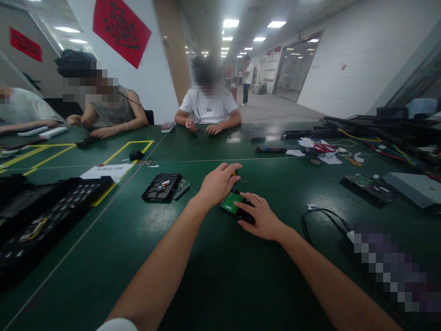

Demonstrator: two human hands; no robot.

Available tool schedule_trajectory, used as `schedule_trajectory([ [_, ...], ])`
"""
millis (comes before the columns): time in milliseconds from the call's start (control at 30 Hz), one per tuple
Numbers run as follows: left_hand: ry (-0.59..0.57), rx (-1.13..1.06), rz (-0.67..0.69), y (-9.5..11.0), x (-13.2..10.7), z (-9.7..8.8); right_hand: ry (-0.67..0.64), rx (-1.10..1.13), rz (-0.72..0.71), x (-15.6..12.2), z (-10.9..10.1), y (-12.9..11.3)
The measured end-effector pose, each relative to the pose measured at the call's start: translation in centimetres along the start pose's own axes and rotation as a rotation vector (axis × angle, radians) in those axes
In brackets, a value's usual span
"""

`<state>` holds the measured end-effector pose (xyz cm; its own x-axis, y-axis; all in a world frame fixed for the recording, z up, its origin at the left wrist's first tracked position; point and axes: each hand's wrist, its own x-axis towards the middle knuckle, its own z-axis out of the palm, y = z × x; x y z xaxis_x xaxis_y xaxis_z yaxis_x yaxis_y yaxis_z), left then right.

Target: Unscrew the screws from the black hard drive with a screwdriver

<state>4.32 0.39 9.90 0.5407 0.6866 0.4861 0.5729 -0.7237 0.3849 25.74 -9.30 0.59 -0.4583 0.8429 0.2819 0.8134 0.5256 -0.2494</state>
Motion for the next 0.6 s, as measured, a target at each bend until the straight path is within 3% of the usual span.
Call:
schedule_trajectory([
  [200, -0.044, -0.09, 0.074, -0.13, -0.01, 0.22, -0.001, 0.004, 0.004, 0.04, 0.01, -0.02],
  [467, -0.035, -0.051, -0.021, -0.06, -0.02, 0.05, -0.003, 0.002, 0.0, -0.04, -0.01, 0.03],
  [600, -0.015, -0.1, 0.03, -0.1, -0.12, 0.19, 0.007, 0.002, -0.005, -0.04, 0.03, 0.05],
])
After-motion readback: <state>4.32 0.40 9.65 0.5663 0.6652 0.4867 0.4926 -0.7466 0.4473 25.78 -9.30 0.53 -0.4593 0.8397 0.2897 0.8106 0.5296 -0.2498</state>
